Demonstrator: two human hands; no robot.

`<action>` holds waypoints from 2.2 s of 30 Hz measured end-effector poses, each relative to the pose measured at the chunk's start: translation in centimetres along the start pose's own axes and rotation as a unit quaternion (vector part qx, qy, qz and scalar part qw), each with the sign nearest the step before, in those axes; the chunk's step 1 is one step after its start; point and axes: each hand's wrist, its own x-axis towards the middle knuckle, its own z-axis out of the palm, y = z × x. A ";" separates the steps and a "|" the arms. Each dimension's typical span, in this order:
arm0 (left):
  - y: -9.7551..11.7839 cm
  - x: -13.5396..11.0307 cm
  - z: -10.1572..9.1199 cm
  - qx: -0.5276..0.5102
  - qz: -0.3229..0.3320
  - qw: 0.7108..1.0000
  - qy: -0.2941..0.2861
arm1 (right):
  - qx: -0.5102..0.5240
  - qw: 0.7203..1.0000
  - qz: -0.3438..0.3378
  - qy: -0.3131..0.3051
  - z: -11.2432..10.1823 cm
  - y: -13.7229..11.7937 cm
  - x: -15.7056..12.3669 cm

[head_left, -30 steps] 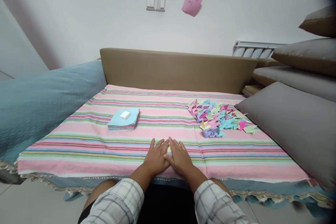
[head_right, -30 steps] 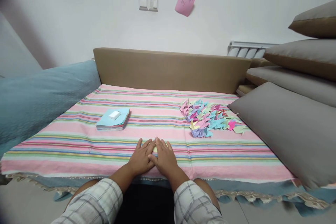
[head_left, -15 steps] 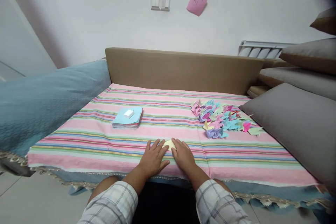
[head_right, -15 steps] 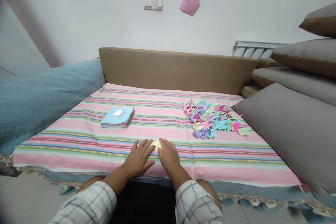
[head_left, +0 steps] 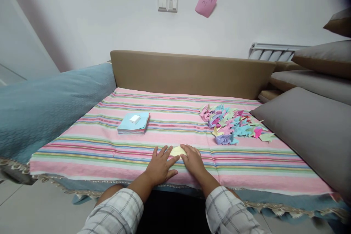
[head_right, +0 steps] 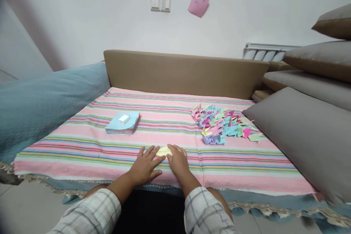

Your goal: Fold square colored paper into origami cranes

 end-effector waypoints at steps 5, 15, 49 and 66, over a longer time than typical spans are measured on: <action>-0.1 -0.1 0.0 -0.002 0.000 1.000 0.005 | 0.007 1.000 -0.004 0.008 0.0 0.5 0.3; 0.0 0.0 -0.1 -0.012 -0.006 1.000 -0.004 | 0.036 0.998 0.035 0.033 -0.4 1.9 0.4; -0.1 -0.1 -0.2 -0.024 -0.013 1.000 0.002 | -0.096 0.992 -0.071 -0.031 0.6 -1.0 -0.4; 0.0 -1.4 0.4 -0.010 -0.119 0.992 0.036 | -0.107 0.991 -0.073 -0.039 0.9 -0.8 -0.7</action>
